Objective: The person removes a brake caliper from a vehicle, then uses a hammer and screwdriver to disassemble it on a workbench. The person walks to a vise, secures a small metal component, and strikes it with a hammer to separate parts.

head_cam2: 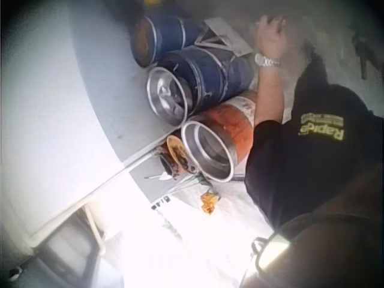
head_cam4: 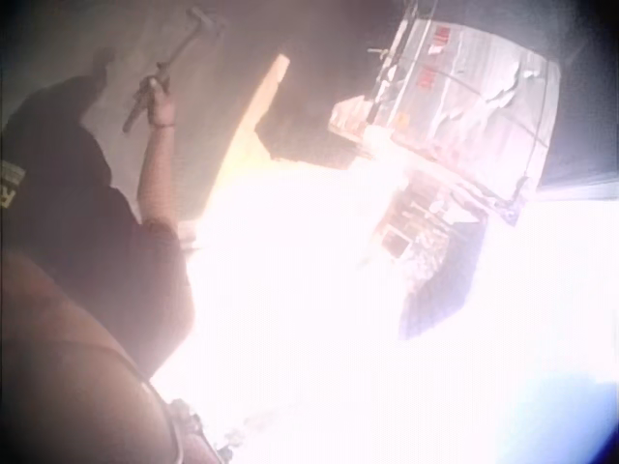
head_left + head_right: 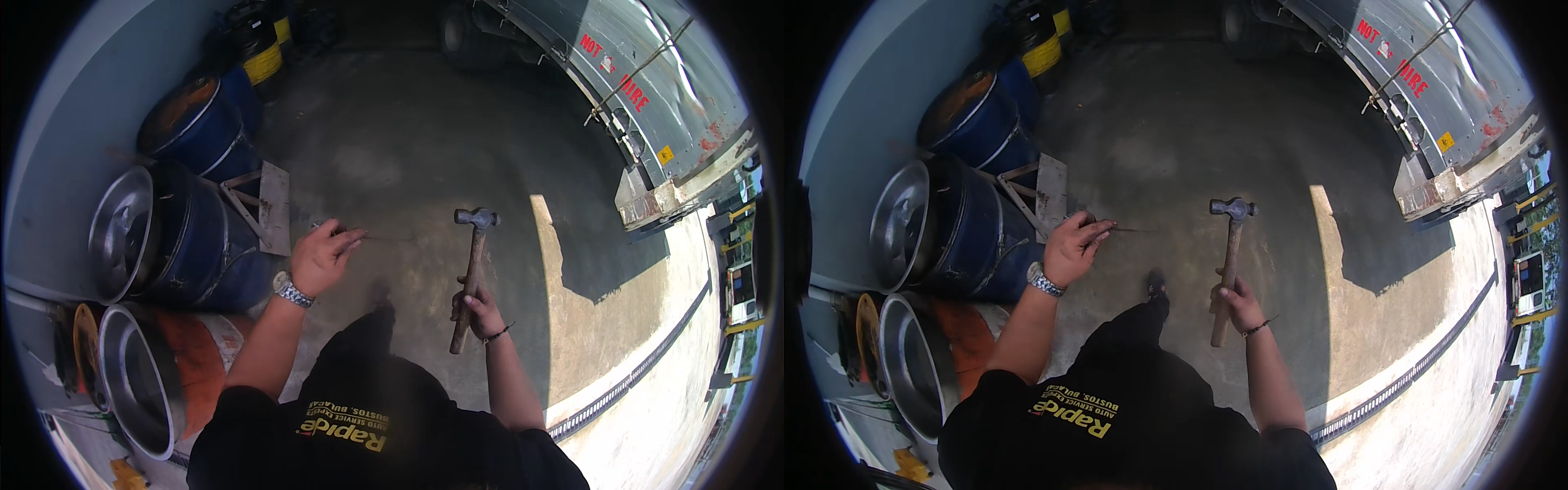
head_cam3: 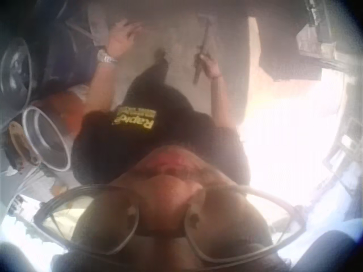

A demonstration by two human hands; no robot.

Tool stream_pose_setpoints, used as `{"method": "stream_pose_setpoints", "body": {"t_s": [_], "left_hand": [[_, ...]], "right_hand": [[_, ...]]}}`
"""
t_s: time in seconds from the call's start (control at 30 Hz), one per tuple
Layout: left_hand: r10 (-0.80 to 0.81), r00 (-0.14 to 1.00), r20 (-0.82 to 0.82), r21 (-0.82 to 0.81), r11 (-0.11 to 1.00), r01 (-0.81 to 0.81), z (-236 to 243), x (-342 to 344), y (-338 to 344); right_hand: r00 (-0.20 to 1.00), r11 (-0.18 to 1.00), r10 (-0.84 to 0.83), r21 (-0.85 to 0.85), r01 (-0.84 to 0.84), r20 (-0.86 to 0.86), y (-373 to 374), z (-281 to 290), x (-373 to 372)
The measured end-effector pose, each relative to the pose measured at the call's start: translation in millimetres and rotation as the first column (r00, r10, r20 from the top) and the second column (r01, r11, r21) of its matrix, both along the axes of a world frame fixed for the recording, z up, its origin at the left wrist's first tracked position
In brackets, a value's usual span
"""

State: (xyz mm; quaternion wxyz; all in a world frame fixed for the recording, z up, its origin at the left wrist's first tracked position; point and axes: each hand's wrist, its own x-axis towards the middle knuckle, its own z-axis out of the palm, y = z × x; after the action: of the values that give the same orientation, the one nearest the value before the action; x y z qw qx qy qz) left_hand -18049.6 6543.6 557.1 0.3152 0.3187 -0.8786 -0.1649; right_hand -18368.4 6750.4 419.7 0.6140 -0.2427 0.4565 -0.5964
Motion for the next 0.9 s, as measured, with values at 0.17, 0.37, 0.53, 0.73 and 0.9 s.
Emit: {"method": "stream_pose_setpoints", "body": {"t_s": [0.17, 0.37, 0.53, 0.73, 0.9], "left_hand": [[0.128, 0.982, 0.141, 0.008, 0.991, -0.131, -17.5, -48.1, -144.5], [-0.137, 0.951, 0.279, 0.037, 0.991, 0.131, -3.8, -165.6, -360.5], [-0.595, 0.803, 0.039, 0.456, 0.726, 0.515, -7.1, -322.1, -532.6], [-0.637, 0.751, -0.175, 0.667, 0.484, 0.566, -42.5, -474.2, -741.9], [-0.468, 0.861, -0.201, 0.859, 0.338, 0.384, -41.5, -506.5, -870.0]], "right_hand": [[0.891, 0.963, -0.013, 0.233, 0.133, -0.453, -244.9, -18.0, -78.3], [0.926, 0.99, 0.124, 0.113, -0.089, -0.358, -391.0, 40.1, -164.0], [0.96, 0.979, 0.197, -0.02, -0.204, -0.197, -537.4, 95.6, -258.3], [0.862, 0.888, 0.436, -0.033, -0.459, -0.26, -754.5, 111.8, -401.8], [0.732, 0.749, 0.637, -0.031, -0.662, -0.242, -942.2, 149.2, -462.9]]}}
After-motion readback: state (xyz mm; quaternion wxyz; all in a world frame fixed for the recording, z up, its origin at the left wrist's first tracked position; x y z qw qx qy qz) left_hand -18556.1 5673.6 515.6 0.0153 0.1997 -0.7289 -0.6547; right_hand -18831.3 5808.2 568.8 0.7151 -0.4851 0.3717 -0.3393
